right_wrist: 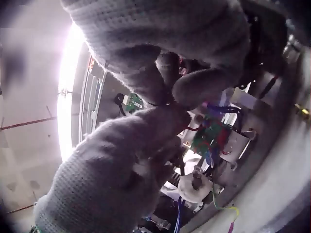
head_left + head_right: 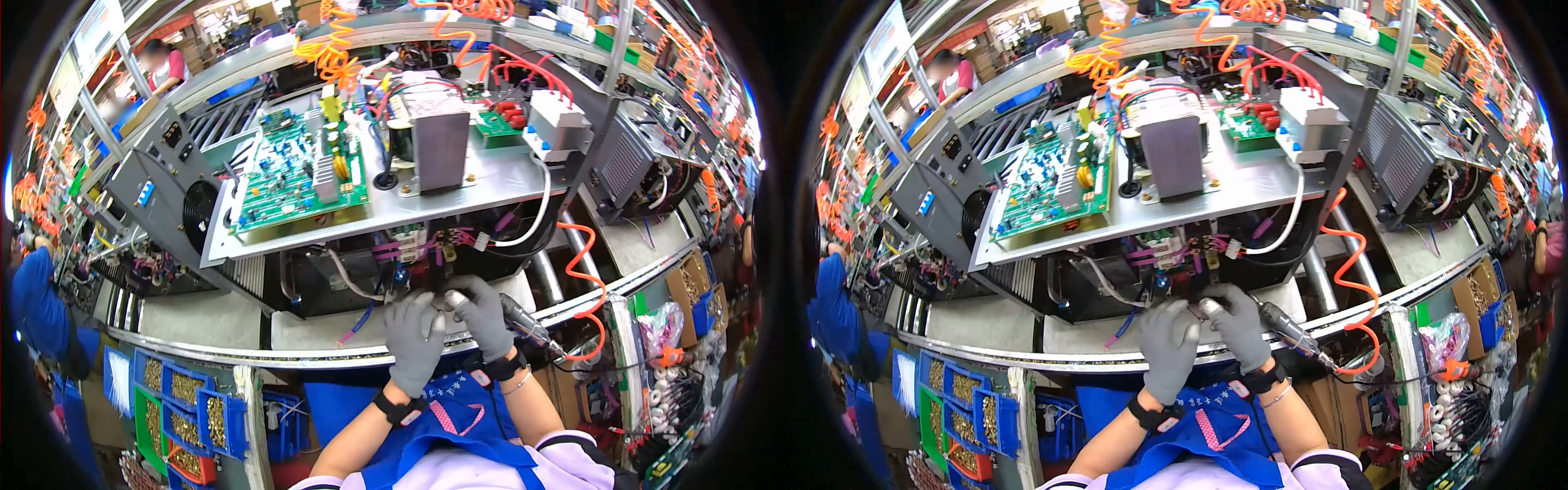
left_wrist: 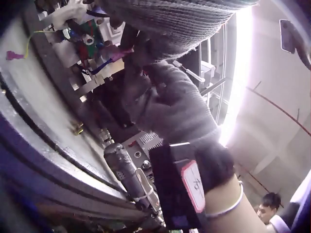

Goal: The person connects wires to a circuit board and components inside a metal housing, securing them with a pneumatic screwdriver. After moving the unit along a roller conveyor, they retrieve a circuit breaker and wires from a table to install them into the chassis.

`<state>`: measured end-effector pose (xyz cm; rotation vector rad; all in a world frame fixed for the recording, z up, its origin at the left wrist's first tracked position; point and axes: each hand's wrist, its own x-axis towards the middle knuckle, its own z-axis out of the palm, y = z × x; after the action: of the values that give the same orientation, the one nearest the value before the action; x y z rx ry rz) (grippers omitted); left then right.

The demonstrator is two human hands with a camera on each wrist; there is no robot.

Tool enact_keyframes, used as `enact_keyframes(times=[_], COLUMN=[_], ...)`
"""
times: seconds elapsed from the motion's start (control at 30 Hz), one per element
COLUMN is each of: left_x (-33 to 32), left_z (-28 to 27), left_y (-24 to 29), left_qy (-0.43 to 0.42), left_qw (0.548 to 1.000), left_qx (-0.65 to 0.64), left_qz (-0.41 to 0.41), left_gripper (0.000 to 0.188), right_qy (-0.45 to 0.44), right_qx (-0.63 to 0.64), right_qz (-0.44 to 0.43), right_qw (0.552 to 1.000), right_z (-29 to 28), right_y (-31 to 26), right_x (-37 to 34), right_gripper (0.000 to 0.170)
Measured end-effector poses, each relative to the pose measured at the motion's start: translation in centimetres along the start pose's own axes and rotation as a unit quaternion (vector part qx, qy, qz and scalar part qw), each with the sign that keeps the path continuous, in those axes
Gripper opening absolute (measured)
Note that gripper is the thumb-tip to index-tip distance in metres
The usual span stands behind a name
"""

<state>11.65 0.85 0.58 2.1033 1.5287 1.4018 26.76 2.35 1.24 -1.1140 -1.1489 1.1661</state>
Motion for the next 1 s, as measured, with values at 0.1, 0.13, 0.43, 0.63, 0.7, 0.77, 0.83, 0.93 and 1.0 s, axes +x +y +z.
enact_keyframes(times=[0.1,0.13,0.43,0.63,0.7,0.77,0.83,0.93,1.0], left_x=[-3.4,-4.1,-6.9,1.6,3.1,4.3,5.6,6.7,7.0], left_z=[-1.8,-2.6,-3.9,-6.7,-7.0,-6.0,-5.3,-4.0,-3.2], left_y=[-1.9,-3.2,-15.9,-5.6,-3.7,-2.9,-2.7,-3.1,-3.5], left_qy=[-0.020,-0.008,0.209,0.162,0.042,-0.003,-0.070,-0.091,-0.084], left_qw=[0.914,0.806,0.391,0.781,0.873,0.905,0.945,0.979,0.990], left_qx=[-0.307,-0.456,-0.792,-0.500,-0.386,-0.339,-0.266,-0.153,-0.100], left_qz=[-0.266,-0.376,-0.419,-0.338,-0.295,-0.256,-0.180,-0.098,-0.057], left_gripper=[0.044,0.044,0.038,0.024,0.022,0.020,0.022,0.023,0.022], right_qy=[0.038,0.034,0.008,-0.020,-0.021,-0.020,-0.031,-0.057,-0.056], right_qx=[0.080,0.094,0.134,0.076,0.066,0.033,-0.030,-0.164,-0.236], right_qz=[0.018,0.014,0.014,-0.024,-0.037,-0.058,-0.105,-0.189,-0.201], right_qw=[0.996,0.995,0.991,0.997,0.997,0.998,0.993,0.967,0.949], right_z=[0.4,0.2,1.1,1.0,0.9,1.0,0.9,0.9,1.4], right_y=[-0.2,0.1,-0.1,-2.1,-2.2,-2.7,-2.8,-2.8,-3.9], right_x=[0.3,0.6,1.3,1.6,2.1,2.4,3.1,4.1,4.2], right_gripper=[0.022,0.024,0.026,0.025,0.025,0.026,0.026,0.025,0.025])
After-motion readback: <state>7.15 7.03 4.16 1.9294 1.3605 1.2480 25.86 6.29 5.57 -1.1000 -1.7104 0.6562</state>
